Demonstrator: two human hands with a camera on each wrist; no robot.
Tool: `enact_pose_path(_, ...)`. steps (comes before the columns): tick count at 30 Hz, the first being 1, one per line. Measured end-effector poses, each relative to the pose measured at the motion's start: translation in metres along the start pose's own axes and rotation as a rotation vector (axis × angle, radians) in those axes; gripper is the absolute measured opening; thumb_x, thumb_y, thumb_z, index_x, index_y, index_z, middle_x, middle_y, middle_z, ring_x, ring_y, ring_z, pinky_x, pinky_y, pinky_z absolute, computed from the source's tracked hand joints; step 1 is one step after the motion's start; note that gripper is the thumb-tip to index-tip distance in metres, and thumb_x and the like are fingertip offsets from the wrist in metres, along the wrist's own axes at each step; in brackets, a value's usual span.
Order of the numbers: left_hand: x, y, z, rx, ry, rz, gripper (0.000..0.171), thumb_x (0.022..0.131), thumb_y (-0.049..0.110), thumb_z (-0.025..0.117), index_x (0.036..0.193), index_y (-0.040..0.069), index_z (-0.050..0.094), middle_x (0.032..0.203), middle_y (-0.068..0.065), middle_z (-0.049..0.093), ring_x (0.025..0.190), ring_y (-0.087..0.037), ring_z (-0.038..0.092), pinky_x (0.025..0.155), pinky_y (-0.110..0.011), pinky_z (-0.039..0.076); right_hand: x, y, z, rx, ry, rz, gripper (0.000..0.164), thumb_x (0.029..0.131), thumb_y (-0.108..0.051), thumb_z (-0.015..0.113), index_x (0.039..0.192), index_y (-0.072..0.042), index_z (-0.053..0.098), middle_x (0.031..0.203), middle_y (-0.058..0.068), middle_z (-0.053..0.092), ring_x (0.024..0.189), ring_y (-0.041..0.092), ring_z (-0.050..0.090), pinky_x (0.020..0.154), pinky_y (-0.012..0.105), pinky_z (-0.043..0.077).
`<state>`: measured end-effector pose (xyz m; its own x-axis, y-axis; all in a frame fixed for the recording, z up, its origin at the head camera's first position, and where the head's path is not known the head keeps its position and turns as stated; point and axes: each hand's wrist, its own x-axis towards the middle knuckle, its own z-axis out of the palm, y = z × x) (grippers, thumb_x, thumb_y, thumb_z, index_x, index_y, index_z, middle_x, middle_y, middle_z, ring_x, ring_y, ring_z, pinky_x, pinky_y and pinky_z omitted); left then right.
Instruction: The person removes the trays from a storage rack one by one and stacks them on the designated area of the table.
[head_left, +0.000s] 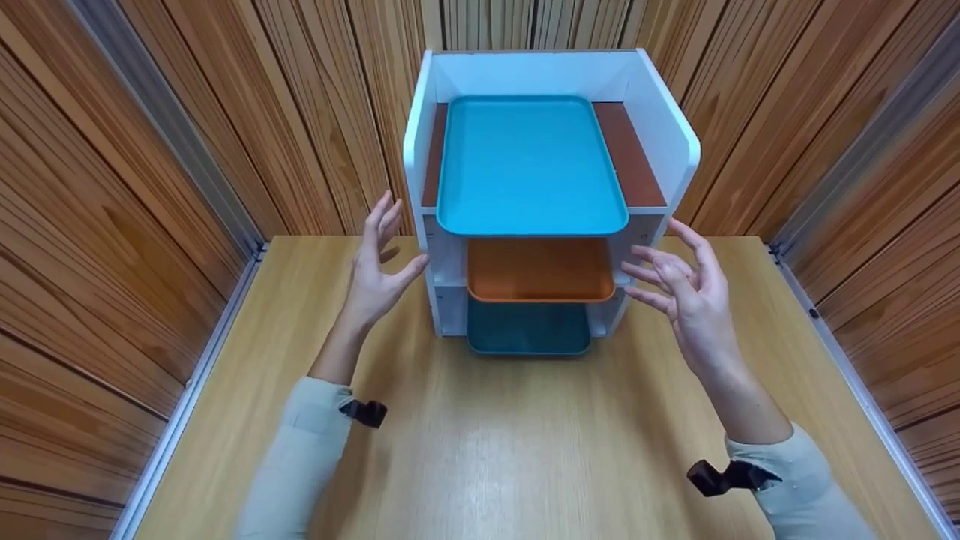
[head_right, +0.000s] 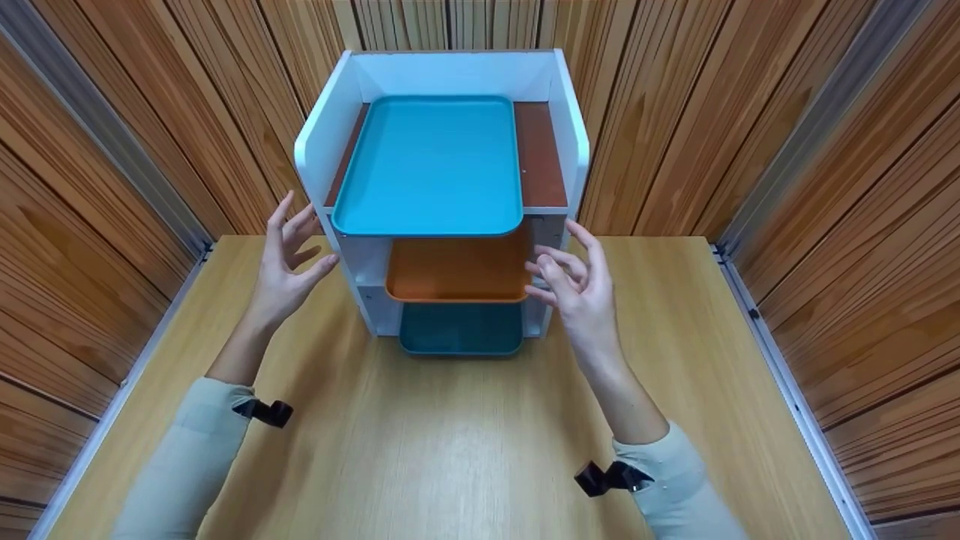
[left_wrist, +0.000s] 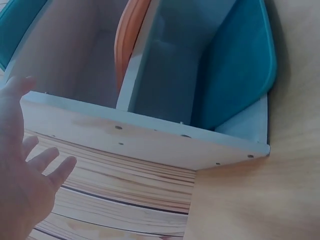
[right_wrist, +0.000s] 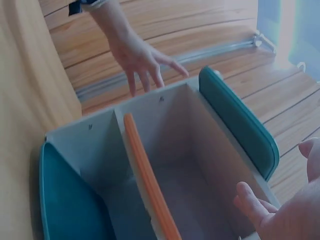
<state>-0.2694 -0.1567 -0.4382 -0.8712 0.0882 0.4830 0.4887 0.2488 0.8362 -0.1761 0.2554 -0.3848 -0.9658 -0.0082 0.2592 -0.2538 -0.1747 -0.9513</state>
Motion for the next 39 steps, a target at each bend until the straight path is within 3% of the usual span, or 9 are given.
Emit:
enact_pose_path(6, 0.006, 0.003, 0.004, -0.042, -0.014, -0.009, 0.097, 0.103, 0.0, 0.077, 0.178, 0.008, 0.017, 0.185, -0.02, 0.034, 0.17, -0.046, 0.04, 0.132, -0.073, 0.043, 0.006, -0.004, 0.018, 0.033, 0.021, 0.032, 0.06, 0.118, -0.02, 0.054, 0.173, -0.02, 0.029, 0.147, 0.003, 0.072, 0.129, 0.02, 0.08, 0.106, 0.031, 0.067)
enact_pose_path(14, 0.012, 0.002, 0.008, -0.069, -0.019, -0.024, 0.1, 0.102, 0.002, 0.078, 0.18, 0.011, 0.015, 0.184, -0.02, 0.037, 0.168, -0.047, 0.043, 0.128, -0.075, 0.046, 0.018, -0.005, 0.042, 0.093, 0.045, 0.055, 0.066, 0.116, -0.02, 0.057, 0.176, -0.024, 0.028, 0.161, 0.011, 0.055, 0.138, 0.029, 0.074, 0.104, 0.031, 0.068)
enact_pose_path(21, 0.016, 0.001, 0.015, -0.078, -0.03, -0.019, 0.095, 0.103, -0.001, 0.076, 0.178, 0.009, 0.019, 0.181, -0.023, 0.039, 0.164, -0.051, 0.048, 0.121, -0.074, 0.052, 0.027, -0.004, 0.06, 0.093, 0.088, 0.074, 0.071, 0.115, -0.018, 0.061, 0.176, -0.027, 0.026, 0.157, 0.009, 0.055, 0.14, 0.03, 0.07, 0.103, 0.035, 0.069)
enact_pose_path(30, 0.02, 0.003, 0.02, -0.08, -0.021, -0.016, 0.086, 0.106, -0.006, 0.069, 0.177, 0.006, 0.022, 0.179, -0.023, 0.042, 0.159, -0.049, 0.054, 0.114, -0.071, 0.058, 0.036, -0.005, 0.07, 0.077, 0.089, 0.071, 0.074, 0.116, -0.02, 0.061, 0.178, -0.022, 0.021, 0.176, 0.014, 0.04, 0.148, 0.033, 0.062, 0.108, 0.037, 0.067)
enact_pose_path(39, 0.02, 0.0, 0.022, -0.096, -0.026, -0.005, 0.082, 0.107, -0.008, 0.067, 0.175, 0.003, 0.023, 0.177, -0.026, 0.043, 0.159, -0.051, 0.054, 0.113, -0.071, 0.058, 0.042, -0.006, 0.08, 0.091, 0.13, 0.061, 0.073, 0.116, -0.016, 0.061, 0.178, -0.013, 0.021, 0.181, 0.014, 0.03, 0.153, 0.032, 0.057, 0.107, 0.041, 0.067)
